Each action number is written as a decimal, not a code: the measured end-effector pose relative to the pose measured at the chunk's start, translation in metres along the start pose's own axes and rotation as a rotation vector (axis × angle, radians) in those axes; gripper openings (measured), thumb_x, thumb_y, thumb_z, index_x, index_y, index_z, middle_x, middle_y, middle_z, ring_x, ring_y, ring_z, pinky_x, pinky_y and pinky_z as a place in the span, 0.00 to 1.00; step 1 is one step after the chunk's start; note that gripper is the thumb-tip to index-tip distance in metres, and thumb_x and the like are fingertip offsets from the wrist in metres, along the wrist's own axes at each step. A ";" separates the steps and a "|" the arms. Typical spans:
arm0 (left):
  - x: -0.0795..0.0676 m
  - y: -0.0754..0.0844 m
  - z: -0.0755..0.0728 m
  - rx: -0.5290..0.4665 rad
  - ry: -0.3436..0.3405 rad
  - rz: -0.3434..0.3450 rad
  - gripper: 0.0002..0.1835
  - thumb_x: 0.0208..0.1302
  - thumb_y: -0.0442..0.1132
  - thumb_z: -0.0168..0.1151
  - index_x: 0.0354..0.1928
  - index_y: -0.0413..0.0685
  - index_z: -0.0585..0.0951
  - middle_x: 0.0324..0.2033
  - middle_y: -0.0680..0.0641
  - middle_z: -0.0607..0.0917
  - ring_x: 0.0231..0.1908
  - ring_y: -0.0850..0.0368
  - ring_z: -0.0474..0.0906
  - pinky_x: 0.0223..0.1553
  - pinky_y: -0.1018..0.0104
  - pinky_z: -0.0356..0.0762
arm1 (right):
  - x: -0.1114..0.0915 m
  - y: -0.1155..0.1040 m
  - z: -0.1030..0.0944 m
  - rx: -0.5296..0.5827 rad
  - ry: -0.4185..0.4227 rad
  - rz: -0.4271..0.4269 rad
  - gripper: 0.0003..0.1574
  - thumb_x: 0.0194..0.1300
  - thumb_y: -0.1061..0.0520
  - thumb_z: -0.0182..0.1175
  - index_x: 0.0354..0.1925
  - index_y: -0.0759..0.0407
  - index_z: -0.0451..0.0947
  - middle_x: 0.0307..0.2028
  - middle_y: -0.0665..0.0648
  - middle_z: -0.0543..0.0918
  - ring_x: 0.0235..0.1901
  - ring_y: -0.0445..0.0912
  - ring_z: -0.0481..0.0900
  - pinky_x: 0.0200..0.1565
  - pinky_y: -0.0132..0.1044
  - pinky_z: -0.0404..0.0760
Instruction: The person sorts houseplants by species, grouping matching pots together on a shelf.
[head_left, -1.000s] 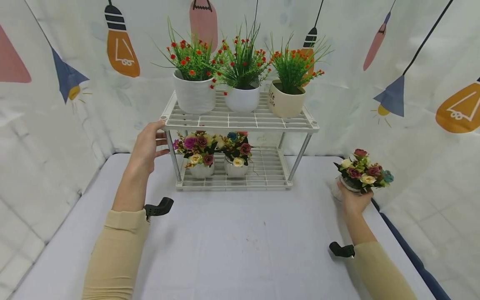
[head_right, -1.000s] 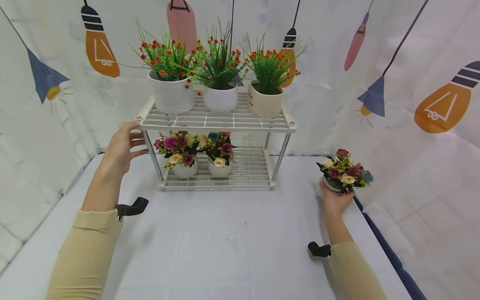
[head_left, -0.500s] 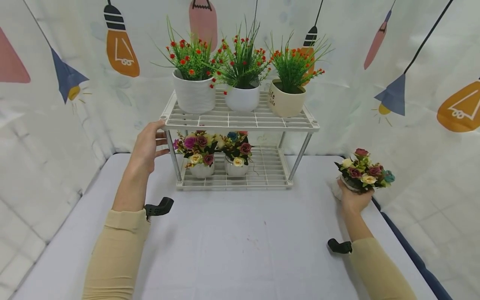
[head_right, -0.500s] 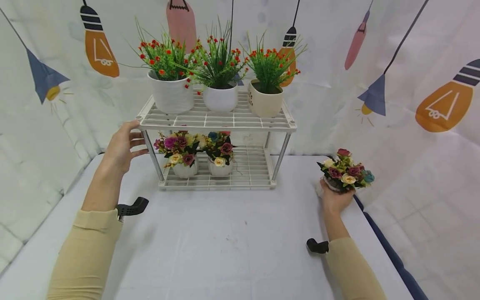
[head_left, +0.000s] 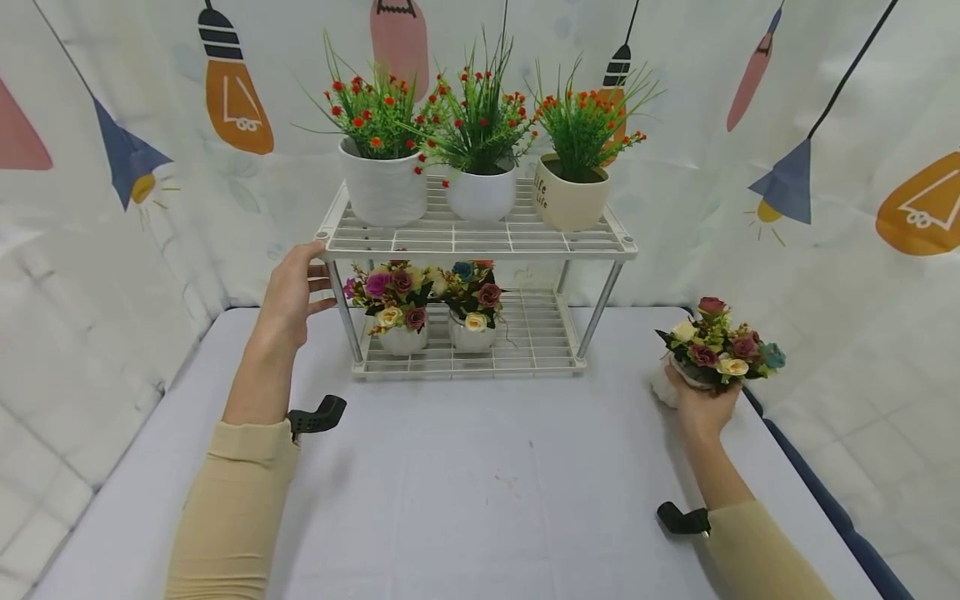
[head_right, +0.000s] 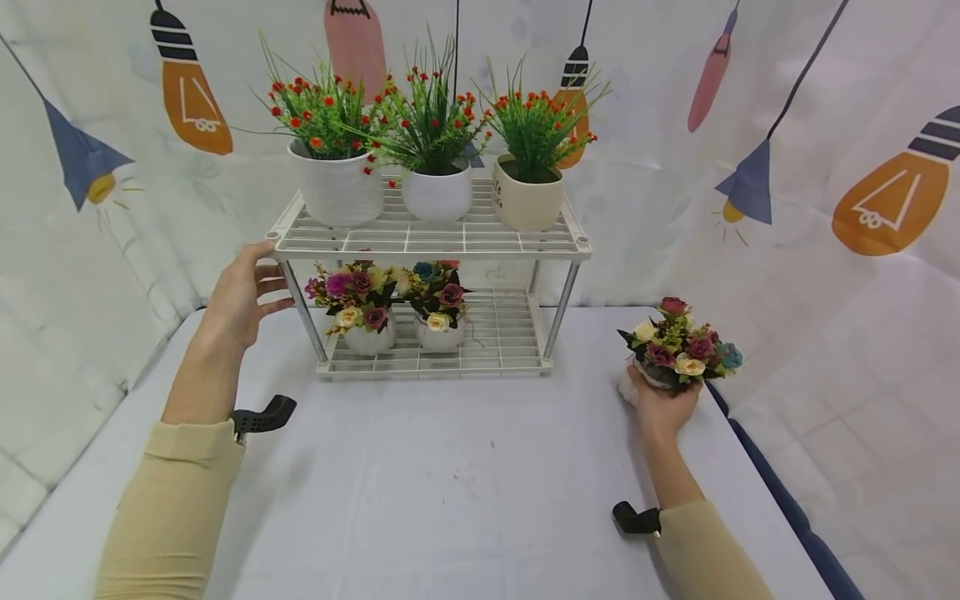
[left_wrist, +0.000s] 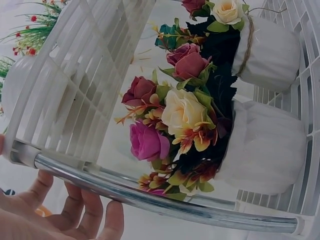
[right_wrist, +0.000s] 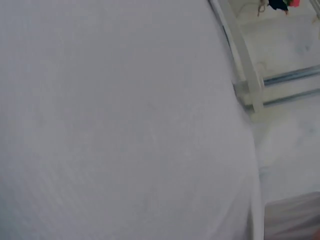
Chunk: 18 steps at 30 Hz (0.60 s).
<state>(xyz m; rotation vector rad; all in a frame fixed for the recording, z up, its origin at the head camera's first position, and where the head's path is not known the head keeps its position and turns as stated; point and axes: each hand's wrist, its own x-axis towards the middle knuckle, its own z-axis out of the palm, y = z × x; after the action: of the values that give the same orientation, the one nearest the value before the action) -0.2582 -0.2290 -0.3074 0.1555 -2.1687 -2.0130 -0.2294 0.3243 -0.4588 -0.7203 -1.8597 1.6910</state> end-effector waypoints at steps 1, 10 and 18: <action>0.000 0.000 0.000 0.001 0.001 0.001 0.23 0.76 0.66 0.45 0.53 0.60 0.76 0.48 0.48 0.71 0.47 0.55 0.71 0.52 0.53 0.71 | -0.004 -0.003 0.000 0.013 -0.014 -0.010 0.74 0.54 0.52 0.81 0.81 0.47 0.40 0.79 0.48 0.52 0.76 0.37 0.48 0.72 0.27 0.45; 0.001 0.001 0.000 -0.001 -0.001 0.012 0.22 0.76 0.66 0.45 0.51 0.59 0.76 0.47 0.48 0.72 0.46 0.55 0.71 0.51 0.53 0.71 | -0.050 -0.025 0.007 0.100 -0.195 -0.111 0.70 0.56 0.61 0.79 0.80 0.42 0.43 0.77 0.47 0.55 0.75 0.38 0.50 0.74 0.33 0.46; 0.001 0.000 -0.001 -0.027 -0.003 0.000 0.22 0.76 0.65 0.47 0.53 0.58 0.75 0.47 0.47 0.71 0.46 0.55 0.72 0.52 0.52 0.71 | -0.088 -0.039 0.023 0.082 -0.357 -0.170 0.65 0.59 0.59 0.78 0.79 0.45 0.46 0.75 0.49 0.57 0.75 0.41 0.51 0.76 0.44 0.45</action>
<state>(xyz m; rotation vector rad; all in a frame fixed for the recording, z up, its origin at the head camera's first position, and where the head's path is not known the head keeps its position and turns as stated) -0.2595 -0.2299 -0.3070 0.1494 -2.1423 -2.0424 -0.1834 0.2437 -0.4239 -0.2276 -2.0043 1.8615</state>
